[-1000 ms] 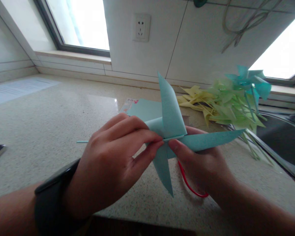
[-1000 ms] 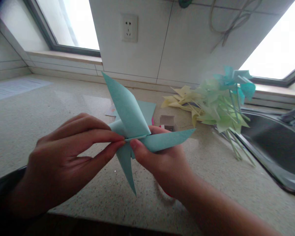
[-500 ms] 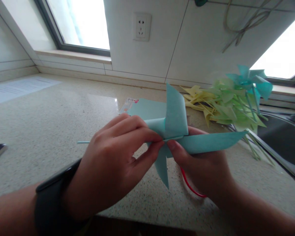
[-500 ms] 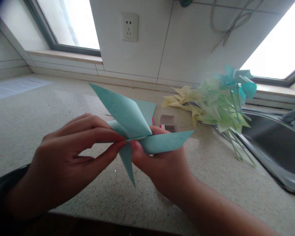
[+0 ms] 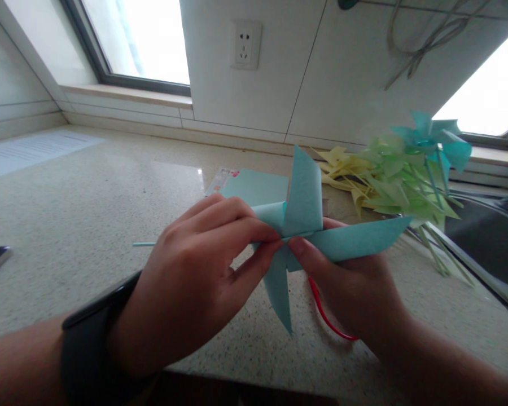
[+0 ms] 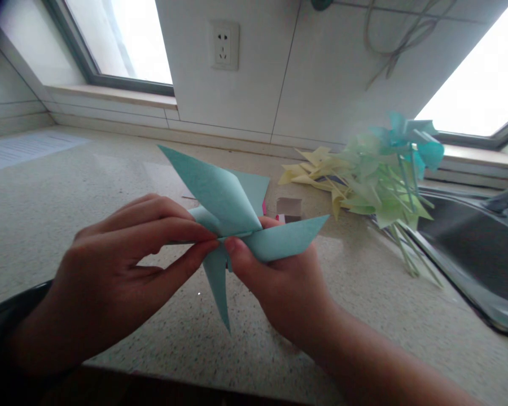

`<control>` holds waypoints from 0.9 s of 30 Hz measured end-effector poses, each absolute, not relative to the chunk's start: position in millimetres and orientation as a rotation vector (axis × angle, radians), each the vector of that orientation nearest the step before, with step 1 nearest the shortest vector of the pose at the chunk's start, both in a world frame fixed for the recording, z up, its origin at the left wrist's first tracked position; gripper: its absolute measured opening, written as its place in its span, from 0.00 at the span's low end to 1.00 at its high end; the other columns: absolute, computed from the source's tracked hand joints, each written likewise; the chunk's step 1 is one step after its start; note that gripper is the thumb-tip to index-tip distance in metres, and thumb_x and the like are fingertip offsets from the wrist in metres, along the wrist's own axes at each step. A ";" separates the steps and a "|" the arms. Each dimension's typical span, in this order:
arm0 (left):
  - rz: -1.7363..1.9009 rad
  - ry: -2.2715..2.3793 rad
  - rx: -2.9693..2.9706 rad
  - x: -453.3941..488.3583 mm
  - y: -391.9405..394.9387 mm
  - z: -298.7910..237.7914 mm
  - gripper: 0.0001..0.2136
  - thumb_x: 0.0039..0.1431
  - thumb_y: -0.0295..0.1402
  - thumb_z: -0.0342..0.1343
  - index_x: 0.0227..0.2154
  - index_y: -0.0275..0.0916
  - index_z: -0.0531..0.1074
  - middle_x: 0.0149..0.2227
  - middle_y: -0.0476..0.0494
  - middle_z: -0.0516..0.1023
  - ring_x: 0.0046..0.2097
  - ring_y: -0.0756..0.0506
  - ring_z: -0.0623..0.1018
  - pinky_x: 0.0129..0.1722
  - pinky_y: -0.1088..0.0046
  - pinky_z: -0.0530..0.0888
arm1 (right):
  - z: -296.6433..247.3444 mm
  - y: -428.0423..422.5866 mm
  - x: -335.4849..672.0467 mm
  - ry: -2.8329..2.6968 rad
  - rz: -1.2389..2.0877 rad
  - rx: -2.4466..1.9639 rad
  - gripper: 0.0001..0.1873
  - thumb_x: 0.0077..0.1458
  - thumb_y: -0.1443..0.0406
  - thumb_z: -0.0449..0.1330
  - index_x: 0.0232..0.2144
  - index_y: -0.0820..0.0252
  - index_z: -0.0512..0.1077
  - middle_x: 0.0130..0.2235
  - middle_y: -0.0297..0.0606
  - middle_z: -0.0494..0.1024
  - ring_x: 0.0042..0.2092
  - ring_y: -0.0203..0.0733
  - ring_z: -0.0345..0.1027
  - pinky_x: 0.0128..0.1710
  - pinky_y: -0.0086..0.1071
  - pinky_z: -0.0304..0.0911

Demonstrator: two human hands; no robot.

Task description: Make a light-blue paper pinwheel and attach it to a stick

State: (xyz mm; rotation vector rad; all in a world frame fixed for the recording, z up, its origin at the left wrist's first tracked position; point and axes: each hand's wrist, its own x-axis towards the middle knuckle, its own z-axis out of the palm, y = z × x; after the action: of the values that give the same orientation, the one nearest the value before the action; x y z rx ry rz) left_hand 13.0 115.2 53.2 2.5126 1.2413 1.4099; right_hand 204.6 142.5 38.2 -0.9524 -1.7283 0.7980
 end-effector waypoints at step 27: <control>1.402 1.227 2.522 13.5 115.6 55.4 0.04 0.63 0.24 0.61 0.35 0.39 0.77 0.36 0.49 0.79 0.38 0.47 0.76 0.39 0.66 0.74 | 34.6 142.1 206.7 -1.666 1.113 -0.916 0.08 0.62 0.58 0.61 0.33 0.49 0.78 0.33 0.35 0.79 0.35 0.43 0.73 0.36 0.36 0.73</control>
State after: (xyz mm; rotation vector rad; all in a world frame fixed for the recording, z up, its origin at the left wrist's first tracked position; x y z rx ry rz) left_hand 13.5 115.6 55.4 2.5218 1.2265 1.4018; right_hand 206.7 142.1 34.6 -0.9163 -1.6659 1.1130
